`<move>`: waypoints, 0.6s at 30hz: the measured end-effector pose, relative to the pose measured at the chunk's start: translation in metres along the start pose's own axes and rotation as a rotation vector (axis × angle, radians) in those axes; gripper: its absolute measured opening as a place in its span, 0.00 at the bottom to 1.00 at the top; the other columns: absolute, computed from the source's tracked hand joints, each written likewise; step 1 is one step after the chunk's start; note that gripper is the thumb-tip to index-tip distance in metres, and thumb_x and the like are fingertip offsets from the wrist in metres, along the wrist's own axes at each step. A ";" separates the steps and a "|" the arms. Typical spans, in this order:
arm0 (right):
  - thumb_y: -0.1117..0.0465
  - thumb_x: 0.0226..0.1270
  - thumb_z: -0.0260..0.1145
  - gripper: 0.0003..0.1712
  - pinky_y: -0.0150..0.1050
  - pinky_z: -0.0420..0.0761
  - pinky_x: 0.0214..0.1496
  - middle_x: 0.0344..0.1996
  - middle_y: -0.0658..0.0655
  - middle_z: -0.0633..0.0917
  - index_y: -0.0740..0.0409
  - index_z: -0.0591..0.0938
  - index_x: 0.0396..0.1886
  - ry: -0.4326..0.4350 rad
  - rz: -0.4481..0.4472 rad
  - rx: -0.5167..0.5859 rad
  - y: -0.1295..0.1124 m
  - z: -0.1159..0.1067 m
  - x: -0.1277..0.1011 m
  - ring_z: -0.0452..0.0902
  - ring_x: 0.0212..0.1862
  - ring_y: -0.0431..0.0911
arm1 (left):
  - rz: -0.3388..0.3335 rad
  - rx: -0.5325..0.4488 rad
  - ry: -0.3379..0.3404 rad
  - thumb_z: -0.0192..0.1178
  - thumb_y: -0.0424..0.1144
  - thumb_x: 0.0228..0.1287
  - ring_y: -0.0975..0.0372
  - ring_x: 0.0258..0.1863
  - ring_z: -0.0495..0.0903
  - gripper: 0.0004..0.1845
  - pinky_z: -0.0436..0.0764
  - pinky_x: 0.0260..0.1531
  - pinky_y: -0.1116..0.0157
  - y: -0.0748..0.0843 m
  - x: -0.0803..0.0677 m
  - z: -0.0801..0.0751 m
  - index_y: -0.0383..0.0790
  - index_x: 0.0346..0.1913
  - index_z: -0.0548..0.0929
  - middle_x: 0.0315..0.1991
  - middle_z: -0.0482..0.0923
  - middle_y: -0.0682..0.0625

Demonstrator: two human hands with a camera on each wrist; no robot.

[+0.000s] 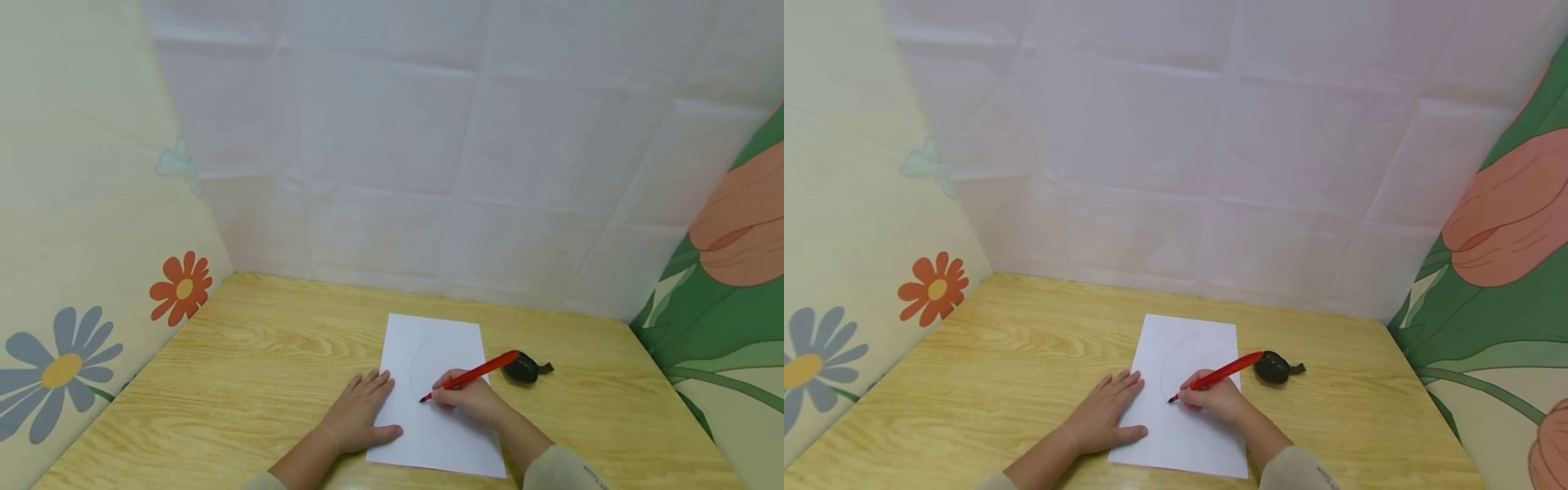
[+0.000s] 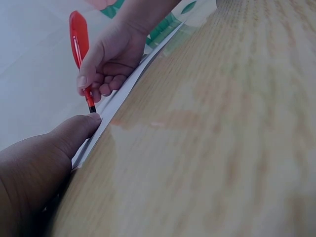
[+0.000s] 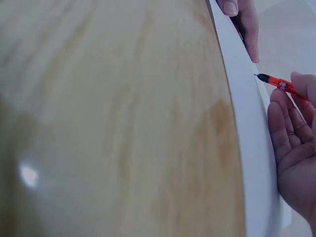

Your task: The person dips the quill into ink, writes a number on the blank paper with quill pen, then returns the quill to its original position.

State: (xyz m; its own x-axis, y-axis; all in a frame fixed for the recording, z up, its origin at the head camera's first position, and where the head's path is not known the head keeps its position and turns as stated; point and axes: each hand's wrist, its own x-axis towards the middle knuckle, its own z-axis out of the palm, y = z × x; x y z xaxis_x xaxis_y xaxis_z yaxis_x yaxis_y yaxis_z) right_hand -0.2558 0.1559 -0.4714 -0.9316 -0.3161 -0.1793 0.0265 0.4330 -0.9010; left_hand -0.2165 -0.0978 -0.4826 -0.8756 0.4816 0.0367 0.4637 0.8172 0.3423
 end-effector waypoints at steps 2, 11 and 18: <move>0.55 0.61 0.71 0.14 0.34 0.76 0.36 0.25 0.49 0.83 0.61 0.84 0.40 0.001 0.002 0.001 0.000 0.000 -0.001 0.76 0.32 0.42 | -0.001 0.002 0.000 0.57 0.68 0.59 0.48 0.76 0.57 0.46 0.55 0.75 0.45 0.000 0.000 0.000 0.37 0.71 0.67 0.74 0.62 0.44; 0.55 0.61 0.71 0.14 0.35 0.75 0.36 0.25 0.49 0.83 0.60 0.84 0.40 -0.005 0.014 0.001 0.002 -0.002 -0.004 0.76 0.31 0.43 | -0.002 -0.012 0.007 0.58 0.68 0.59 0.48 0.76 0.57 0.46 0.55 0.75 0.45 0.001 -0.001 0.000 0.37 0.71 0.68 0.74 0.62 0.44; 0.54 0.61 0.72 0.14 0.34 0.75 0.35 0.25 0.49 0.83 0.59 0.84 0.40 -0.006 0.014 -0.005 0.005 -0.004 -0.004 0.76 0.31 0.43 | 0.001 -0.016 0.014 0.58 0.67 0.59 0.47 0.75 0.58 0.46 0.55 0.74 0.45 0.001 -0.001 -0.001 0.36 0.70 0.68 0.74 0.63 0.44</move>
State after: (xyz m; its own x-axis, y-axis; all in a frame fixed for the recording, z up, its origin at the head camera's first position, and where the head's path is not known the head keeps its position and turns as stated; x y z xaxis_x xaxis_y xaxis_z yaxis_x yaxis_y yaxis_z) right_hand -0.2529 0.1630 -0.4737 -0.9291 -0.3149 -0.1941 0.0375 0.4417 -0.8964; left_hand -0.2156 -0.0980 -0.4819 -0.8772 0.4775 0.0499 0.4621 0.8117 0.3572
